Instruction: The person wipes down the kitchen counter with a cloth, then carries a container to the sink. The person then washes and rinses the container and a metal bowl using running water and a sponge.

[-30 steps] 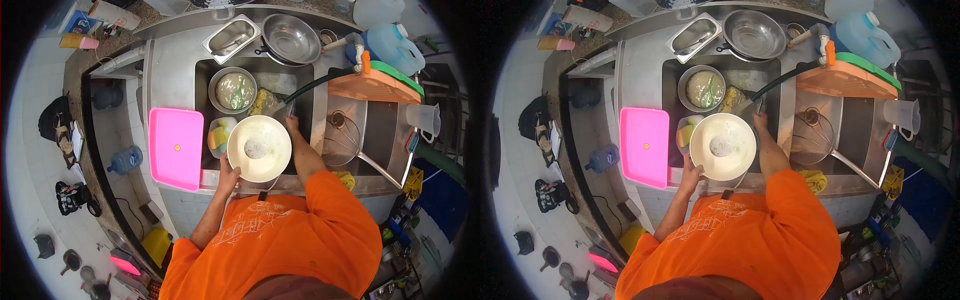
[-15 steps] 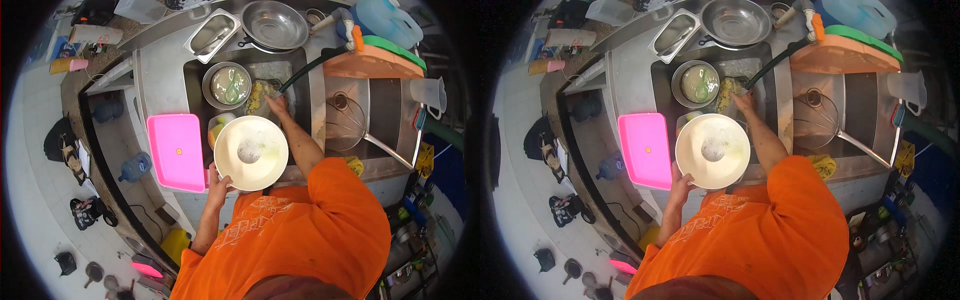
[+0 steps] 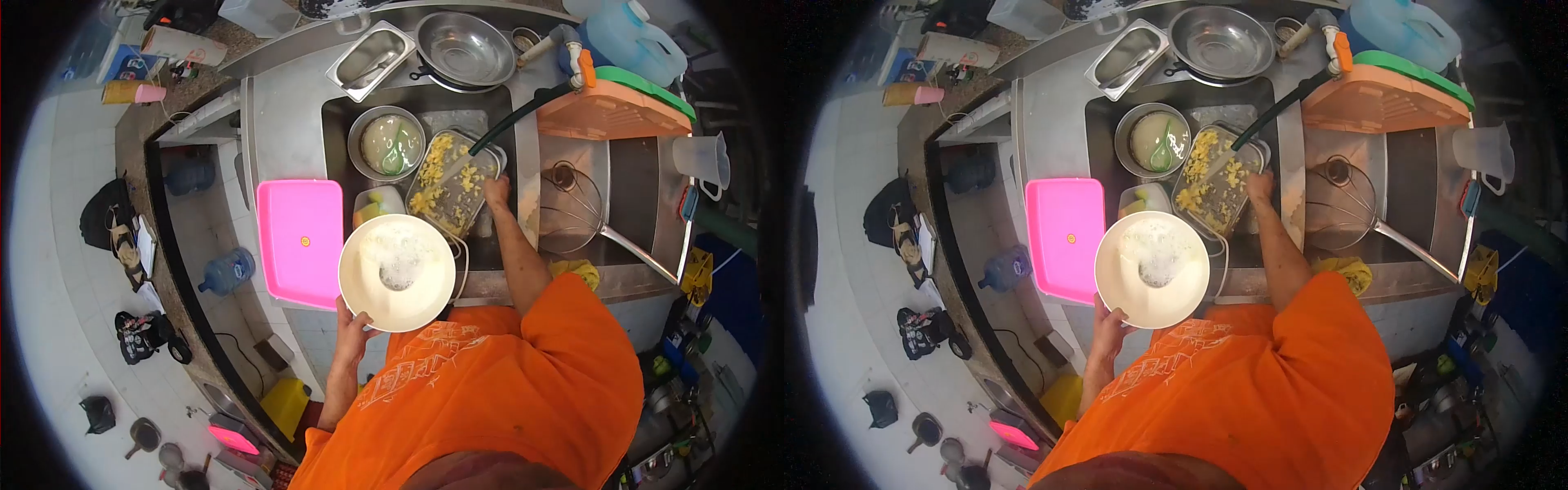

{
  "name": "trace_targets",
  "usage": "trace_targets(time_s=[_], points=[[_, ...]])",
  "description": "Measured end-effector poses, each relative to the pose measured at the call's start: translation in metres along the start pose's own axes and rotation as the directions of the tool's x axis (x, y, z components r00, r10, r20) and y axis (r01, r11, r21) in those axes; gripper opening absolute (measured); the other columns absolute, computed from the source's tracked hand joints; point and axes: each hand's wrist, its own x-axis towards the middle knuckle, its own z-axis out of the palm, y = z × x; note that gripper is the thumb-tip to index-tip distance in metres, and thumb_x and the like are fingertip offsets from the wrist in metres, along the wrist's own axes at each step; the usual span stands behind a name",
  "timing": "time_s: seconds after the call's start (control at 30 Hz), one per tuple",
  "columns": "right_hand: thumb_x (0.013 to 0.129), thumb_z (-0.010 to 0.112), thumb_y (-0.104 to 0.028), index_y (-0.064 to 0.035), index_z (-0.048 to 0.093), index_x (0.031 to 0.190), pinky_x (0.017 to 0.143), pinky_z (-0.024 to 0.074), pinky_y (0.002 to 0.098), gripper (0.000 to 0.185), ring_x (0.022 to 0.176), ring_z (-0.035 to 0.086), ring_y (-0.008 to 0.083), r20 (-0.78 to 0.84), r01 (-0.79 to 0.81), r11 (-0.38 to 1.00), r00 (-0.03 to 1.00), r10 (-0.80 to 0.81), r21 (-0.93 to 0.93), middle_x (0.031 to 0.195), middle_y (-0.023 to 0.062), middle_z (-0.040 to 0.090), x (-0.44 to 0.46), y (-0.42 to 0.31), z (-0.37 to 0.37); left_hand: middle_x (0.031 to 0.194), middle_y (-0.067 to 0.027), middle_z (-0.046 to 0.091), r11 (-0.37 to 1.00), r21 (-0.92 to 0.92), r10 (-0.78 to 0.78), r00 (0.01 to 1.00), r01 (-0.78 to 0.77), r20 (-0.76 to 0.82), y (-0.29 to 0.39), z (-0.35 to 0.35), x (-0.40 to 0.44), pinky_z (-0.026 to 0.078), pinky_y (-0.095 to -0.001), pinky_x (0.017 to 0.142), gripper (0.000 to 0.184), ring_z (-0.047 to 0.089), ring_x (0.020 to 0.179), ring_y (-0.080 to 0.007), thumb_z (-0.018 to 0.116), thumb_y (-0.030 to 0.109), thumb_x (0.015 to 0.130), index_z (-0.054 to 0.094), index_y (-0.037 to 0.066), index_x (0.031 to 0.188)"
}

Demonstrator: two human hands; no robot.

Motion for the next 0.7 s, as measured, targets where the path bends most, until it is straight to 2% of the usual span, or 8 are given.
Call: trace_targets(time_s=[0.1,0.2,0.3,0.4,0.5,0.6,0.7], points=[[0.078,0.055,-0.02,0.0114,0.052,0.116,0.092,0.0428,0.0477,0.05,0.108,0.054,0.0477,-0.118,-0.017,0.995,0.993,0.029,0.103,0.111,0.0341,0.057,-0.01,-0.004,0.0,0.126,-0.0156,0.044,1.0,-0.014,0.021,1.0,-0.021,-0.013,-0.008,-0.008,-0.008,0.052,-0.0532,0.081,0.069,0.052,0.111,-0.0333,0.049,0.007,0.072,0.025,0.013,0.136],[0.077,0.057,-0.02,0.0125,0.057,0.109,0.092,0.0425,0.0483,0.046,0.106,0.054,0.0482,-0.348,-0.029,0.985,0.933,0.088,0.172,0.107,0.0344,0.058,-0.034,-0.012,0.015,0.127,-0.0155,0.043,0.997,-0.06,0.041,0.999,-0.041,-0.002,-0.011,-0.012,-0.014,0.053,-0.0523,0.08,0.07,0.052,0.112,-0.0333,0.05,0.007,0.071,0.025,0.013,0.136],[0.078,0.058,-0.022,0.0144,0.059,0.102,0.089,0.0435,0.0488,0.044,0.102,0.056,0.049,-0.362,-0.073,0.977,0.921,0.144,0.201,0.102,0.0348,0.06,-0.041,-0.004,0.023,0.128,-0.0157,0.042,0.996,-0.066,0.059,0.998,-0.059,-0.013,-0.02,-0.014,-0.015,0.054,-0.0511,0.078,0.07,0.052,0.112,-0.0334,0.051,0.006,0.071,0.025,0.013,0.136],[0.079,0.058,-0.023,0.0163,0.06,0.097,0.086,0.045,0.0498,0.044,0.097,0.058,0.0496,-0.412,0.061,0.958,0.909,0.062,0.279,0.097,0.0351,0.061,-0.062,-0.011,0.015,0.13,-0.0158,0.04,0.995,-0.073,0.073,0.997,-0.073,-0.004,-0.025,-0.012,-0.019,0.055,-0.0497,0.077,0.072,0.052,0.112,-0.0332,0.051,0.005,0.072,0.024,0.013,0.137],[0.079,0.059,-0.024,0.0164,0.06,0.097,0.083,0.0456,0.0507,0.044,0.094,0.059,0.0497,-0.396,-0.072,0.938,0.894,0.212,0.339,0.097,0.035,0.062,-0.082,-0.03,0.002,0.132,-0.0156,0.038,0.995,-0.075,0.068,0.998,-0.069,-0.012,-0.031,-0.011,-0.022,0.055,-0.0494,0.077,0.074,0.051,0.113,-0.0328,0.052,0.005,0.072,0.022,0.014,0.139],[0.08,0.057,-0.023,0.0181,0.06,0.093,0.083,0.046,0.0487,0.043,0.091,0.062,0.0455,-0.406,-0.102,0.926,0.877,0.256,0.363,0.095,0.0333,0.063,-0.092,-0.041,-0.004,0.132,-0.013,0.037,0.993,-0.109,0.034,0.999,-0.033,0.005,-0.03,-0.009,-0.025,0.056,-0.0394,0.073,0.072,0.054,0.108,-0.028,0.053,0.001,0.073,0.024,0.015,0.137],[0.08,0.056,-0.022,0.0146,0.056,0.107,0.083,0.0484,0.0514,0.045,0.097,0.061,0.0418,-0.142,-0.2,0.754,0.921,0.362,0.626,0.106,0.0295,0.061,-0.073,-0.024,0.005,0.131,-0.0132,0.039,0.996,-0.084,0.037,0.999,-0.038,-0.008,-0.03,-0.008,-0.025,0.056,-0.0393,0.072,0.072,0.055,0.107,-0.0274,0.053,0.001,0.073,0.023,0.015,0.136]])
